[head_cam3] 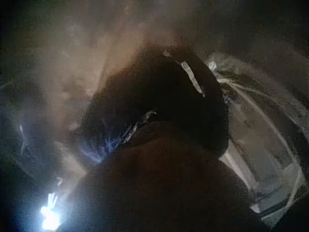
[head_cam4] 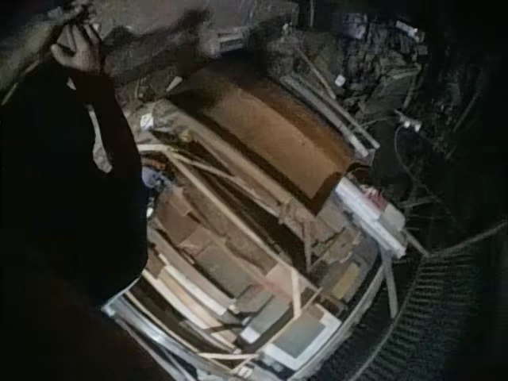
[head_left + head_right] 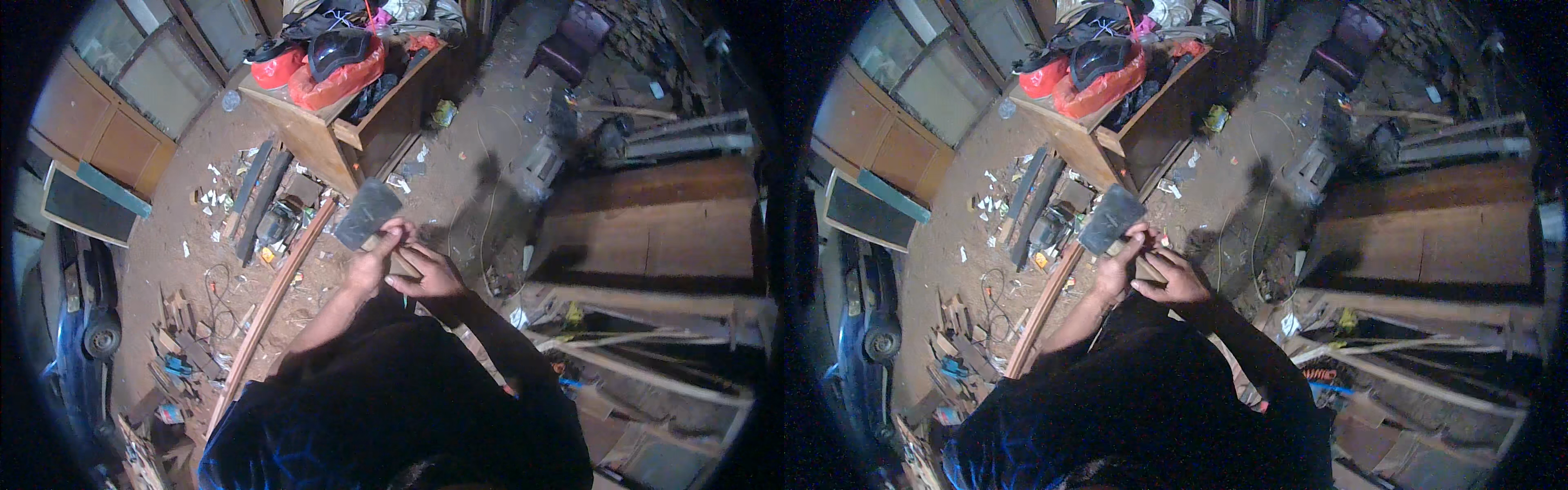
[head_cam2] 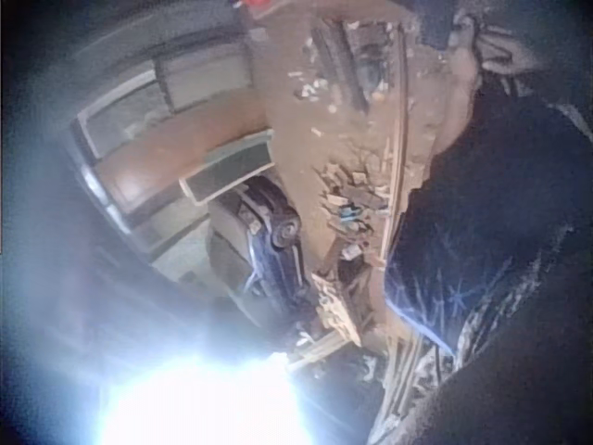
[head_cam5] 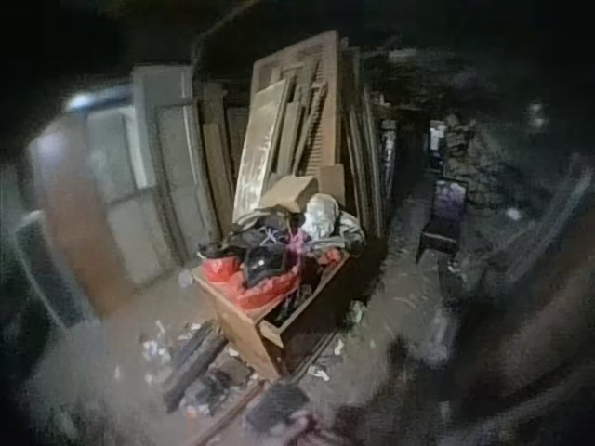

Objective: The person hammers nails into a wooden frame on the floor to secure the joints. They then retrieve a circular saw and cut a piece of wood to size, placing it into the frame structure.

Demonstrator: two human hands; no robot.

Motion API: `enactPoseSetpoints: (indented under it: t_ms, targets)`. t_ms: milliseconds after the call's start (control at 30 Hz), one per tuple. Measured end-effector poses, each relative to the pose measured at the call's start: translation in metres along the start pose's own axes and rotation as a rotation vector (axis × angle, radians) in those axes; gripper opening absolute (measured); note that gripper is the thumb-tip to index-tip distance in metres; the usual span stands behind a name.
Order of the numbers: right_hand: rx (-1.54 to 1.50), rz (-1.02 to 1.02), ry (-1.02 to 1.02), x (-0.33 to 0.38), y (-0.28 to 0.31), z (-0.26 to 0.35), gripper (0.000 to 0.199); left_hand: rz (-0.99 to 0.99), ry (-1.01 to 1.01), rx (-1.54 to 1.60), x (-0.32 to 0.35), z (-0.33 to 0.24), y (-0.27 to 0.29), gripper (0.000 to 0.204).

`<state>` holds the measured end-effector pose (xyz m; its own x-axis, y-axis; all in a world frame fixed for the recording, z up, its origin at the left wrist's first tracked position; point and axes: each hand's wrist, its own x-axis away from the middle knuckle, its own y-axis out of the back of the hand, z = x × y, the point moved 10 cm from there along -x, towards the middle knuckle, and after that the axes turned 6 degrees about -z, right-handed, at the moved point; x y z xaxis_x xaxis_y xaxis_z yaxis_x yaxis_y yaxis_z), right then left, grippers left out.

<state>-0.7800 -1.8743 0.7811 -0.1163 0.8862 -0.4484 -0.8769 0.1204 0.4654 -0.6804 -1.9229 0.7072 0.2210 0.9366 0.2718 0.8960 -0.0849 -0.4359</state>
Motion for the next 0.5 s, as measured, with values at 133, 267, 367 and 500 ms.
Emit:
enactPoseSetpoints:
  t_ms: [133, 267, 367, 500]
  targets:
    - [0.037, 0.148, -0.110, -0.095, 0.021, -0.115, 0.025, -0.215, -0.039, -0.131, -0.128, 0.000, 0.030, 0.022]
    - [0.211, 0.181, -0.132, -0.194, 0.056, -0.242, 0.021, -0.329, -0.381, -0.880, -0.261, -0.020, 0.068, 0.038]
    - [0.169, 0.221, -0.127, -0.268, 0.066, -0.288, 0.018, -0.387, -0.320, -1.130, -0.308, -0.053, 0.028, 0.051]
    - [0.340, 0.328, 0.014, -0.358, 0.045, -0.381, 0.027, -0.403, -0.496, -1.382, -0.367, -0.060, -0.013, 0.052]
